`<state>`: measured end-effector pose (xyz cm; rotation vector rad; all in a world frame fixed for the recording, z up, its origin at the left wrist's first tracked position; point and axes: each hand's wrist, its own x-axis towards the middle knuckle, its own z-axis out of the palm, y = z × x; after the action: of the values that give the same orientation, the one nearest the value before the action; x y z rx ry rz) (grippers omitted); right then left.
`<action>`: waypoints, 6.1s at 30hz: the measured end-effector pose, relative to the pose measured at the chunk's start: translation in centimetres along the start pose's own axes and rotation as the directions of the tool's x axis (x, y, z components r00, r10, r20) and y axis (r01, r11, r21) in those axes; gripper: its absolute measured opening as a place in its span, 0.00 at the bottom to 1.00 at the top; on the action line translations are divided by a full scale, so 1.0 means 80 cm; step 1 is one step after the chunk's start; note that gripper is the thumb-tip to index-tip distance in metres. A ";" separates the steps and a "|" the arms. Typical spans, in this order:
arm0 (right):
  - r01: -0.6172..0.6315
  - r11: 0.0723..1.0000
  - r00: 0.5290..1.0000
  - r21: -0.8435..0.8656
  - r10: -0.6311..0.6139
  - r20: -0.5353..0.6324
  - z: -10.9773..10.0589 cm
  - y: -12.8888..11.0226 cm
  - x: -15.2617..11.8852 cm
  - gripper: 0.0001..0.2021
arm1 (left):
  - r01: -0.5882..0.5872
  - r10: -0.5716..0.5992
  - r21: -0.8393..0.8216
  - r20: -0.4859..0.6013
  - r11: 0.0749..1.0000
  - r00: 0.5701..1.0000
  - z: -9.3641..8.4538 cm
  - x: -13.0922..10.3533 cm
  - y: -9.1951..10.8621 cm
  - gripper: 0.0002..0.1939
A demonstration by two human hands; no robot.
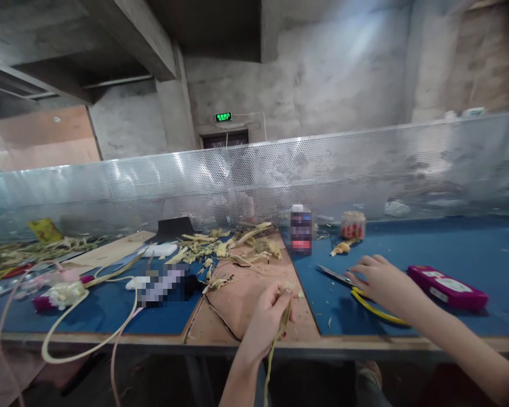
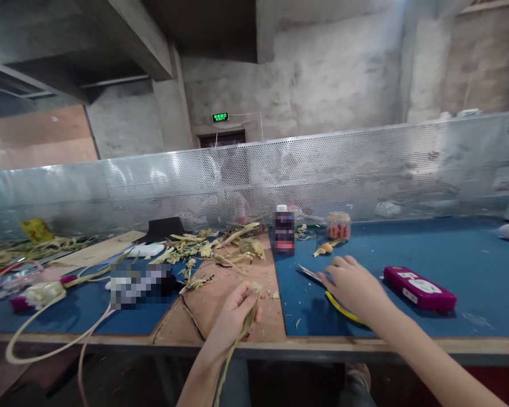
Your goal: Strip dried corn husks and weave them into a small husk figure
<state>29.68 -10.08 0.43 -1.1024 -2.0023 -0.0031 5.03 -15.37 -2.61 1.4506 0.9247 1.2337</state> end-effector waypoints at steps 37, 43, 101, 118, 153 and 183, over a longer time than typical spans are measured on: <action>0.192 0.930 0.981 0.314 -0.176 -0.079 0.086 -0.105 -0.008 0.07 | -0.125 0.151 0.213 -0.110 0.969 0.982 0.001 -0.002 0.000 0.18; 0.167 0.947 0.986 0.275 -0.159 -0.052 0.087 -0.103 -0.006 0.09 | -0.142 0.168 0.231 -0.095 0.963 0.981 -0.003 0.000 -0.006 0.19; 0.359 0.886 0.932 0.294 -0.322 -0.169 0.088 -0.087 -0.023 0.10 | -0.150 0.194 0.235 -0.174 0.960 0.965 -0.008 0.004 -0.011 0.09; 0.272 0.879 0.962 0.391 -0.253 -0.100 0.089 -0.082 -0.023 0.09 | -0.159 0.180 0.168 -0.116 0.973 0.977 -0.005 -0.003 -0.005 0.12; 0.207 0.862 0.978 0.463 -0.196 -0.073 0.086 -0.080 -0.024 0.08 | -0.165 0.201 0.212 -0.162 0.963 0.966 -0.004 -0.004 -0.005 0.11; 0.185 0.864 0.974 0.469 -0.225 0.031 0.084 -0.086 -0.020 0.05 | -0.126 0.133 0.055 -0.143 0.990 0.981 -0.012 0.003 -0.011 0.08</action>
<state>20.87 -12.94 -2.53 -0.5866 -2.0408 0.3996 4.20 -14.74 -3.41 1.4907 0.9746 1.4397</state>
